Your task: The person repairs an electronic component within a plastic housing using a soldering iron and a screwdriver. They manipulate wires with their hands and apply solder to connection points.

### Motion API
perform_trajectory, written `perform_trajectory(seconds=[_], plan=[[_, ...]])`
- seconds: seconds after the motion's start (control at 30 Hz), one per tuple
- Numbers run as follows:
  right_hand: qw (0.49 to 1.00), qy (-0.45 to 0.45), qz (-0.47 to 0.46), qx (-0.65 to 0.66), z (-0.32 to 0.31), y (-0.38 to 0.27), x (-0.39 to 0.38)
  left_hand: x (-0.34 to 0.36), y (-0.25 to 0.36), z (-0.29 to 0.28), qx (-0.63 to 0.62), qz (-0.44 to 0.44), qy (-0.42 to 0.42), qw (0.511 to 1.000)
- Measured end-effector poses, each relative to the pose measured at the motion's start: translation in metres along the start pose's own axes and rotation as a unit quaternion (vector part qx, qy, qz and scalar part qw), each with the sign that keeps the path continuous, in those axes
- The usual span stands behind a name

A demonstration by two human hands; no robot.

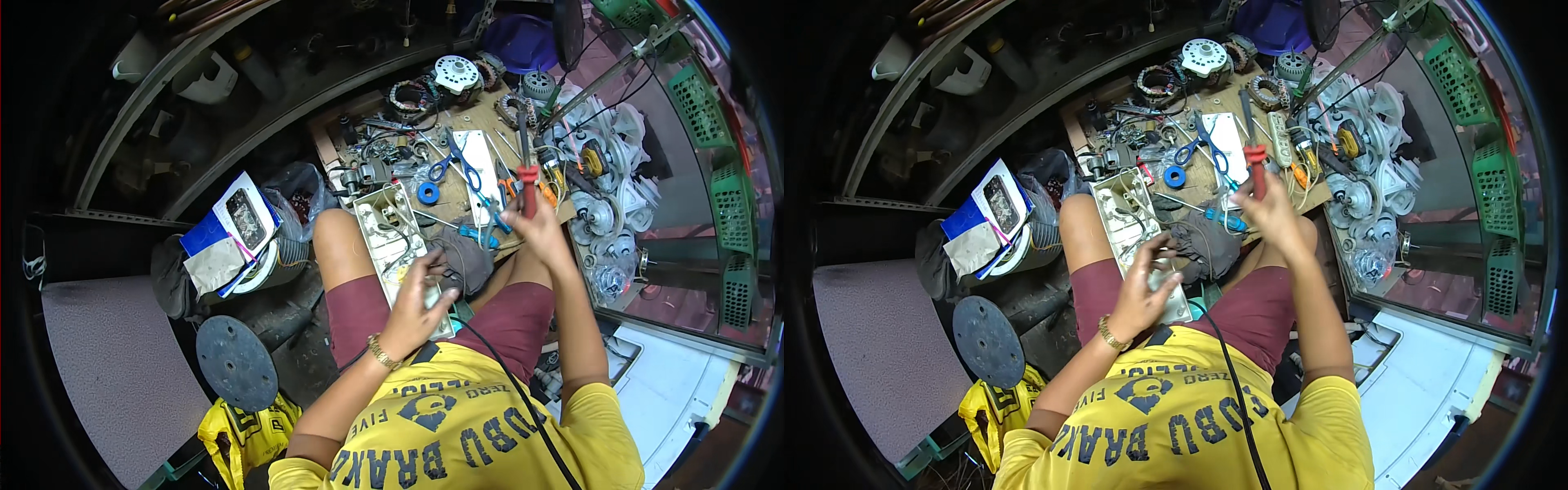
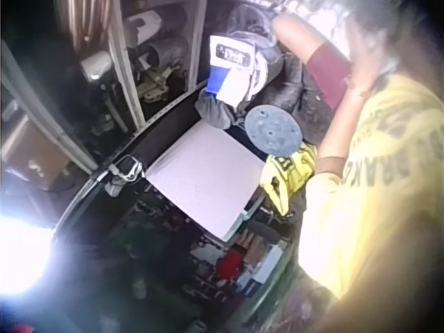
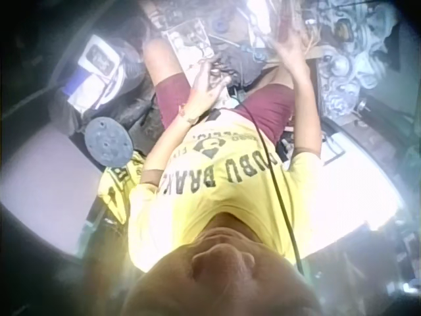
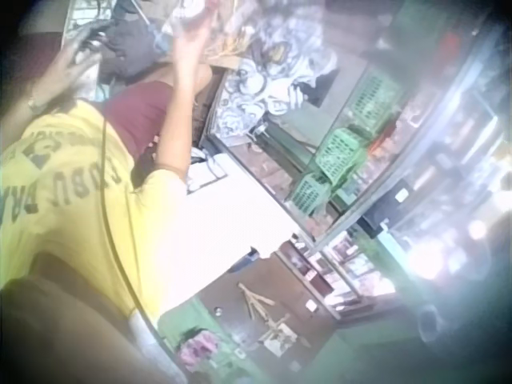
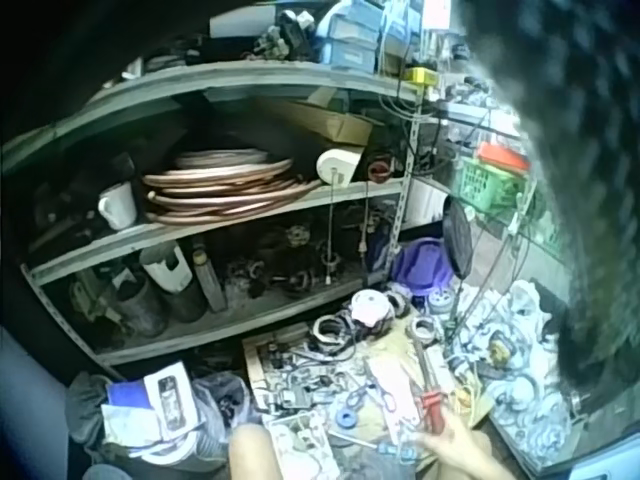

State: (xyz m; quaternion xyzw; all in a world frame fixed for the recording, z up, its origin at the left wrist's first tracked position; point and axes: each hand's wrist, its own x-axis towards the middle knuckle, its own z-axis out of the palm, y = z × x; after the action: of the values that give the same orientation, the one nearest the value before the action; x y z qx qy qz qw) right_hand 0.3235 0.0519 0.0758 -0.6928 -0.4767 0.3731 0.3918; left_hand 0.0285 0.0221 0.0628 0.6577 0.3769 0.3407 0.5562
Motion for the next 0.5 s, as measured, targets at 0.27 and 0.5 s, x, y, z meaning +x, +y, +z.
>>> perform_trajectory(seconds=[0.27,0.5], plan=[[0.992,-0.011,-0.041,0.115,0.082,-0.033,-0.093,-0.015,-0.018,0.039,-0.368,-0.173,-0.076,0.91],[0.919,-0.03,0.063,0.388,0.055,-0.051,-0.08,-0.013,-0.016,-0.008,-0.52,-0.043,-0.052,0.852]])
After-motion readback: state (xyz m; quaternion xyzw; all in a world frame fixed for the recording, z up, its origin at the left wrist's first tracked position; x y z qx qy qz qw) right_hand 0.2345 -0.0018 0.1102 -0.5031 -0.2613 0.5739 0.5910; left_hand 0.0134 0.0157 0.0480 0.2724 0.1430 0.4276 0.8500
